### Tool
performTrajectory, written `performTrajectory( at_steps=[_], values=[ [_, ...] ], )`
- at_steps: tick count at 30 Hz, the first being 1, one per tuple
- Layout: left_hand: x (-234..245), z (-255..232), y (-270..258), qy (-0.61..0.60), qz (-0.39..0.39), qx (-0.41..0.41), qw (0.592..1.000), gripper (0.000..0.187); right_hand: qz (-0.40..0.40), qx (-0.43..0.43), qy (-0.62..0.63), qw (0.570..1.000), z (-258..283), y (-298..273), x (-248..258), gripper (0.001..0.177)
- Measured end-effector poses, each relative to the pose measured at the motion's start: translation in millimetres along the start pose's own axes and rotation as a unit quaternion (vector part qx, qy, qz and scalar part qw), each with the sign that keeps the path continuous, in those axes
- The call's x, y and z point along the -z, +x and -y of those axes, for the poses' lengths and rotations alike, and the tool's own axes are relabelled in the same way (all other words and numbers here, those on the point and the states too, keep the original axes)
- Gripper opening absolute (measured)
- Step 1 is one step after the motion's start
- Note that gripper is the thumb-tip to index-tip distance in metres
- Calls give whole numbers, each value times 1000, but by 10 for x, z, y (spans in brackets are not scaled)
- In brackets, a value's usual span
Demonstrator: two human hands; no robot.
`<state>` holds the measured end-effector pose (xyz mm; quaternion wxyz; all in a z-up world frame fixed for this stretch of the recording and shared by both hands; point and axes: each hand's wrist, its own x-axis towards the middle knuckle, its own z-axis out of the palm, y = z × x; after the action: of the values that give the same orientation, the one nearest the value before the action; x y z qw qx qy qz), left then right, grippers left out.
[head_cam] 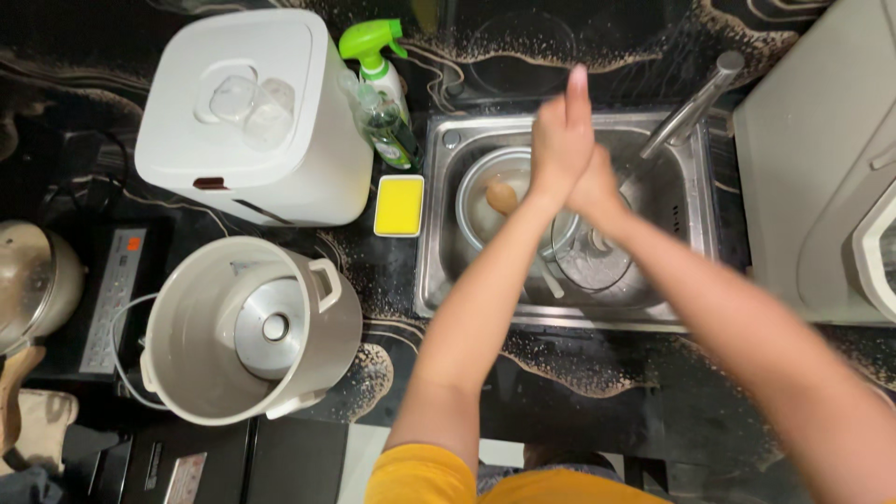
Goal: The person wipes the inner pot and interior of a rice cooker with a green cloth, rinses the cloth under the kitchen tap, and continues wiping the pot, cooker body, and lid on the counter.
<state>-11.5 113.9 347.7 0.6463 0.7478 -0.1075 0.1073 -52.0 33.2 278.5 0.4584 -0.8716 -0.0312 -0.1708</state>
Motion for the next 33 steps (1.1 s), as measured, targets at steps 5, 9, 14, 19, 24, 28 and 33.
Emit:
performTrajectory(
  at_steps=[5, 9, 14, 19, 24, 28, 33],
  values=[
    [26, 800, -598, 76, -30, 76, 994, 69, 82, -72, 17, 994, -627, -736, -642, 36],
    [94, 1290, -807, 48, -48, 117, 991, 58, 277, -118, 0, 954, -663, -726, -569, 44],
    [352, 1500, -580, -88, 51, 154, 983, 24, 254, 28, -278, 926, 41, -293, 416, 62],
    [473, 1375, -645, -156, 80, 101, 979, 43, 27, -15, -66, 997, 108, -491, 784, 28],
    [611, 1044, -816, -174, 68, 45, 981, 51, 120, -80, -222, 964, -531, -1070, 214, 32],
    [655, 772, -966, -152, 44, 65, 985, 51, 119, -7, 7, 993, -643, -1256, 41, 74],
    [699, 747, -1001, -292, 87, 141, 942, 53, 90, -101, 191, 972, -304, -1222, 83, 44]
  ],
)
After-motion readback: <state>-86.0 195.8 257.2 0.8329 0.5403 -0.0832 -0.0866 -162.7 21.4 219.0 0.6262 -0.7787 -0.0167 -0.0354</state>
